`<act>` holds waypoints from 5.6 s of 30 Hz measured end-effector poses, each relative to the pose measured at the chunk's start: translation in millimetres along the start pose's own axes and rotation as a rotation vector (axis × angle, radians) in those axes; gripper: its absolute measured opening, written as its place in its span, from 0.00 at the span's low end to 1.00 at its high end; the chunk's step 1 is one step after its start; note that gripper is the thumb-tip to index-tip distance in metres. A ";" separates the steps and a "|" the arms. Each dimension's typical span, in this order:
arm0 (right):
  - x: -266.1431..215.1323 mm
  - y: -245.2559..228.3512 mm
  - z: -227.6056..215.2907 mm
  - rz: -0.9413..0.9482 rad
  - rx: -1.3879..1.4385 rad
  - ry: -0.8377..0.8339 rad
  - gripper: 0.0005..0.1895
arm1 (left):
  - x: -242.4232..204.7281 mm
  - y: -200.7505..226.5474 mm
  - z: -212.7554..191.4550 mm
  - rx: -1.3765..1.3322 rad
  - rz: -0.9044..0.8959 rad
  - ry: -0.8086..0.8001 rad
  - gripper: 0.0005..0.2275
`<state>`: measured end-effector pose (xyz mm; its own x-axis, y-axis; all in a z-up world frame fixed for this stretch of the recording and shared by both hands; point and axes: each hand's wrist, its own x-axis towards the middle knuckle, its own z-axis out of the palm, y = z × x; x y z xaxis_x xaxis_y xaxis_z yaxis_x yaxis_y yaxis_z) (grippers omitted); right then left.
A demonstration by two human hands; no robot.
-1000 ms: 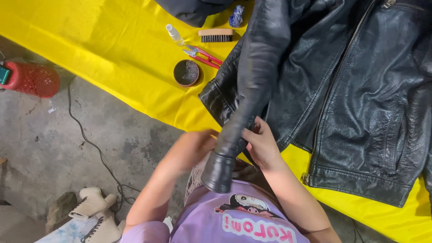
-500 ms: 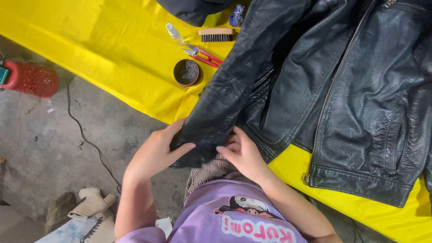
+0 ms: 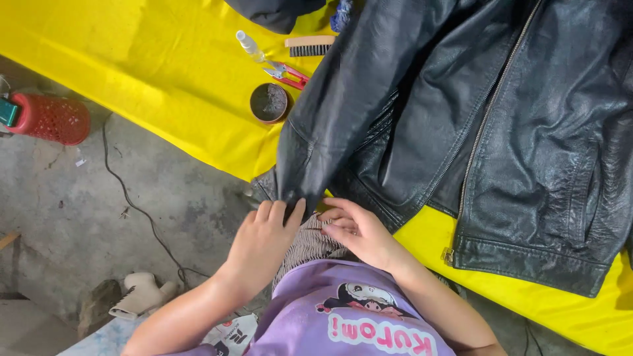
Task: The person cleans a black leather jacket laid on a yellow-covered table. They use a small brush to apply a dark substance from a tin, then a wooden brush to spread it, and a spray bottle to apply liquid. The person repeatedly rubs the treated area with a cloth and continues brushing and wiping the jacket surface.
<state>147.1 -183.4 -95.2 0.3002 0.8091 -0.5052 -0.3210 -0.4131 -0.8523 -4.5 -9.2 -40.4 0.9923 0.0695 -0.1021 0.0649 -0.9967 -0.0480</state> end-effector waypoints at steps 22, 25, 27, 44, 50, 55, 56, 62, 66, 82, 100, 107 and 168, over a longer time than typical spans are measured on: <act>17.5 35.8 6.5 -0.160 0.242 0.012 0.23 | 37.8 -10.4 -6.0 -0.455 -0.324 0.008 0.28; 12.4 14.3 4.9 -0.214 0.217 -0.007 0.21 | 45.8 -19.6 5.4 -0.484 -0.448 -0.019 0.20; 16.3 18.3 4.7 -0.217 0.267 0.002 0.22 | 48.5 -19.8 -5.9 -0.434 -0.442 0.017 0.19; 39.5 19.0 8.7 -0.444 0.774 -0.261 0.17 | 55.8 -30.1 38.0 -1.500 -0.432 -0.136 0.13; 46.3 59.3 -14.6 -0.384 0.572 0.156 0.11 | 50.2 -24.7 35.4 -1.954 -0.497 0.103 0.10; 38.8 39.9 3.5 -0.353 0.324 0.095 0.37 | 57.6 -5.8 32.8 -1.978 -0.410 0.046 0.19; 34.5 29.6 4.8 -0.356 0.324 0.096 0.37 | 56.3 -8.9 38.1 -1.976 -0.407 0.045 0.19; 29.9 9.5 -3.5 -0.030 0.085 0.302 0.21 | 51.6 -26.4 11.8 -1.436 -0.460 0.067 0.16; 17.4 -5.7 -15.0 -0.027 -0.149 0.308 0.09 | 52.5 -26.4 -25.4 -1.131 -0.473 0.070 0.19; 9.8 -8.5 -14.2 -0.236 -0.182 0.120 0.11 | 41.6 -79.2 44.6 -2.058 -0.744 0.029 0.18; 11.0 -11.1 -29.0 -0.643 -0.287 0.435 0.09 | 36.7 -100.6 -3.4 -0.931 -0.571 0.153 0.16; 15.6 -6.3 -18.7 -0.786 -1.097 0.632 0.19 | 162.6 -38.5 -10.6 -0.594 -0.058 0.518 0.22; -50.6 56.6 -66.2 -0.883 -1.175 0.551 0.18 | 155.7 -42.6 11.9 -0.217 0.155 -0.011 0.25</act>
<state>173.2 -275.4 -126.9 0.3705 0.8238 0.4291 0.8999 -0.2039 -0.3856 146.0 44.6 -66.1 0.9910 -0.0856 -0.1029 -0.0658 -0.9809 0.1828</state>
